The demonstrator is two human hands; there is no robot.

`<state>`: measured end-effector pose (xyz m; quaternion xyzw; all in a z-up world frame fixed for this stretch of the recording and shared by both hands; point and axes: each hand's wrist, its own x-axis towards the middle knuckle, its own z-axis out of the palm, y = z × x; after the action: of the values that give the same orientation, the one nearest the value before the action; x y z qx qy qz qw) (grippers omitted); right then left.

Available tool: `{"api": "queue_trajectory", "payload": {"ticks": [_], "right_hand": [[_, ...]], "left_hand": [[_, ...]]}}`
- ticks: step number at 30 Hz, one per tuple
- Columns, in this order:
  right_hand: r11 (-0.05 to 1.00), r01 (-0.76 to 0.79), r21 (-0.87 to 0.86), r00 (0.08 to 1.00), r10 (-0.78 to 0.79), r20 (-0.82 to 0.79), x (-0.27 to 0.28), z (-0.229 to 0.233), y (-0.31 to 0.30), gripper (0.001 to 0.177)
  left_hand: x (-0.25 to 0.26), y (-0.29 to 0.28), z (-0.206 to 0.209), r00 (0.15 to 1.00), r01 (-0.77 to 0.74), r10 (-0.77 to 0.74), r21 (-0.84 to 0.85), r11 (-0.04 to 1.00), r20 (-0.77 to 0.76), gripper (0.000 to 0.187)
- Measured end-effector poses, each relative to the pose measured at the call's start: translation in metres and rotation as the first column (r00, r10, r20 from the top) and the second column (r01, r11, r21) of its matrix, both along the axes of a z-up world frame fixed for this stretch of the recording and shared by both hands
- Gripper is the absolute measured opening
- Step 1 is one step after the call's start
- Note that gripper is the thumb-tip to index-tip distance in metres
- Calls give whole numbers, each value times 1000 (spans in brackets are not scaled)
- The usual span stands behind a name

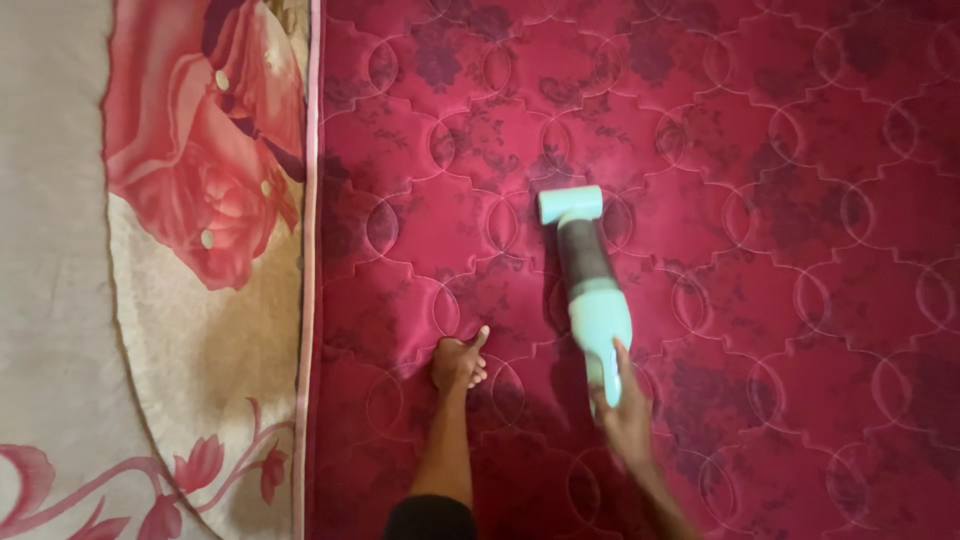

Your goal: The person cleans a mattress by moving a handheld vacuum cleaner across its surface in various directions.

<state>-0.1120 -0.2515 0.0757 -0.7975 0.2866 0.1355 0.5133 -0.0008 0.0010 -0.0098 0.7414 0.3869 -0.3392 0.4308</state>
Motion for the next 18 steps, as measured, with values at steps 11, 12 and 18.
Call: {"api": "queue_trajectory", "payload": {"ticks": [11, 12, 18], "right_hand": [[988, -123, -89, 815, 152, 559, 244, -4, -7, 94], [997, -70, 43, 910, 46, 413, 253, 1, -4, 96], [985, -107, -135, 800, 166, 577, 213, -2, 1, 98]], "left_hand": [[-1, 1, -7, 996, -81, 80, -38, 996, -29, 68], [-1, 2, -10, 995, -98, 97, -50, 994, -30, 68], [-1, 3, -7, 996, -87, 87, -42, 995, -6, 67]]}}
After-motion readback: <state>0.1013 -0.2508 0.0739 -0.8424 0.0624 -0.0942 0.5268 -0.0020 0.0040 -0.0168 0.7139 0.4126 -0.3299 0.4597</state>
